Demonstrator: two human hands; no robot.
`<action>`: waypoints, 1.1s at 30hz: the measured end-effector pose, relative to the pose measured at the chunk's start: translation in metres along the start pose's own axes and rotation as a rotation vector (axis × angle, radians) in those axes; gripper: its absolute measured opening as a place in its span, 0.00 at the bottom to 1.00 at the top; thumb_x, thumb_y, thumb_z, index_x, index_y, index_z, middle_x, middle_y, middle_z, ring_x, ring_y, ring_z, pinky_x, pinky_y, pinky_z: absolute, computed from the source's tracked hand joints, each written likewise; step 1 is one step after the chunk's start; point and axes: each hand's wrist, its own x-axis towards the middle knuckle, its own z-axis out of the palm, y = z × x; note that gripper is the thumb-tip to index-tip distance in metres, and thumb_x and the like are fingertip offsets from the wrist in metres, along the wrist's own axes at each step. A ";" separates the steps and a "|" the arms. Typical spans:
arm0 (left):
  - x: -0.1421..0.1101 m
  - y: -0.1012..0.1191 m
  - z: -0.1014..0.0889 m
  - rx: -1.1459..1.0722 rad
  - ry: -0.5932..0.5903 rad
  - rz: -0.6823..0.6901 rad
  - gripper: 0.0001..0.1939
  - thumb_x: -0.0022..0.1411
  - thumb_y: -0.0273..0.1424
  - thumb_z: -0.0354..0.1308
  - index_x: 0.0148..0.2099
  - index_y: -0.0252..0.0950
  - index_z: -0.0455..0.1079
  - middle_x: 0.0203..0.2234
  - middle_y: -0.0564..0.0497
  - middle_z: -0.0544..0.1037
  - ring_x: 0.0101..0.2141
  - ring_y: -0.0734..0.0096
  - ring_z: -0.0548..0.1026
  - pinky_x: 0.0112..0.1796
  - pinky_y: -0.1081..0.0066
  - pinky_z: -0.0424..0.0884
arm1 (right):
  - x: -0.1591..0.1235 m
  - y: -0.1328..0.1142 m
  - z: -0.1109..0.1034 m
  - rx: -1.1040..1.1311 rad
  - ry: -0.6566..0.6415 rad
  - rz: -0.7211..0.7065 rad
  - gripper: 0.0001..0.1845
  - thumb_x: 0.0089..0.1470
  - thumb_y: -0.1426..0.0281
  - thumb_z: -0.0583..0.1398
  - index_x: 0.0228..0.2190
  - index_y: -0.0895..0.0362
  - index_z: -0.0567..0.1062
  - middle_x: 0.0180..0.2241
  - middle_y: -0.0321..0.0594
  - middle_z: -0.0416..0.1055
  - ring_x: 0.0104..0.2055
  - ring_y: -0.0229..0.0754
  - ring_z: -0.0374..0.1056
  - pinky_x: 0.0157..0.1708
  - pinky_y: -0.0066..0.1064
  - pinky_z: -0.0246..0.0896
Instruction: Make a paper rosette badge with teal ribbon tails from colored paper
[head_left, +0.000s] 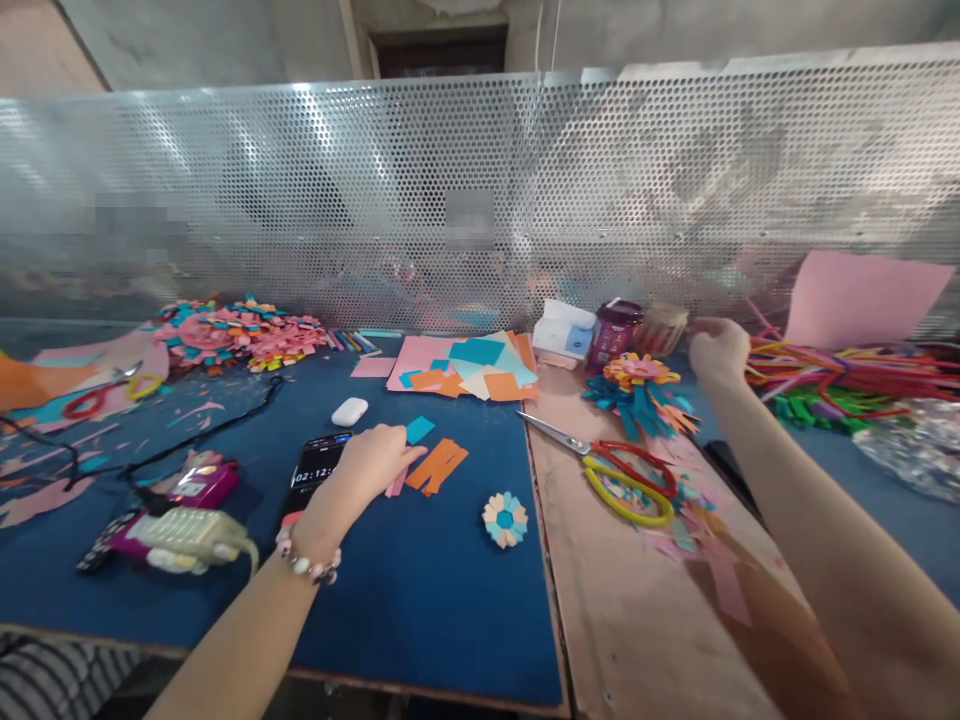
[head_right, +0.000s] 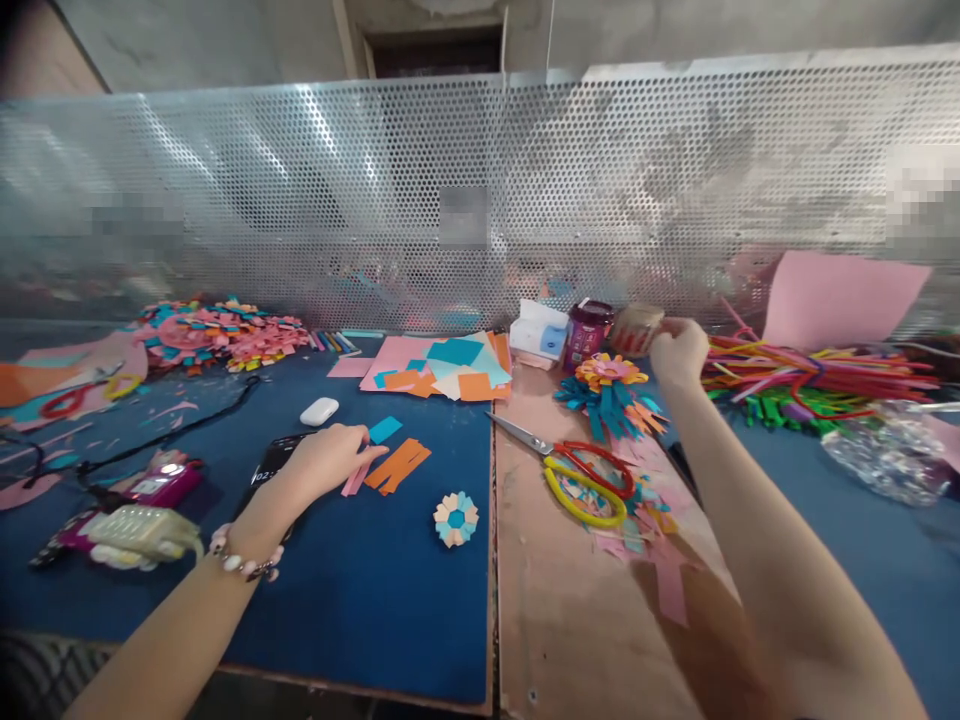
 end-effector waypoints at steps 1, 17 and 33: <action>0.000 0.000 -0.001 -0.004 0.003 -0.003 0.26 0.63 0.48 0.42 0.35 0.33 0.72 0.31 0.38 0.78 0.32 0.58 0.77 0.30 0.70 0.67 | -0.004 -0.013 0.007 -0.025 0.010 -0.026 0.15 0.60 0.65 0.54 0.47 0.58 0.69 0.48 0.45 0.67 0.46 0.43 0.66 0.45 0.41 0.64; -0.002 0.001 -0.004 -0.002 0.038 -0.014 0.24 0.63 0.47 0.46 0.31 0.33 0.72 0.30 0.39 0.78 0.31 0.54 0.77 0.30 0.66 0.67 | -0.167 -0.187 0.180 -0.241 -0.887 -0.969 0.24 0.54 0.62 0.60 0.50 0.60 0.67 0.51 0.49 0.66 0.53 0.50 0.62 0.51 0.47 0.57; -0.003 0.001 -0.003 0.017 0.043 -0.038 0.23 0.62 0.47 0.46 0.36 0.34 0.71 0.32 0.39 0.78 0.33 0.54 0.77 0.30 0.67 0.66 | -0.108 -0.147 0.111 -0.168 -0.732 -0.661 0.17 0.59 0.63 0.51 0.42 0.57 0.74 0.44 0.49 0.72 0.49 0.50 0.65 0.50 0.41 0.55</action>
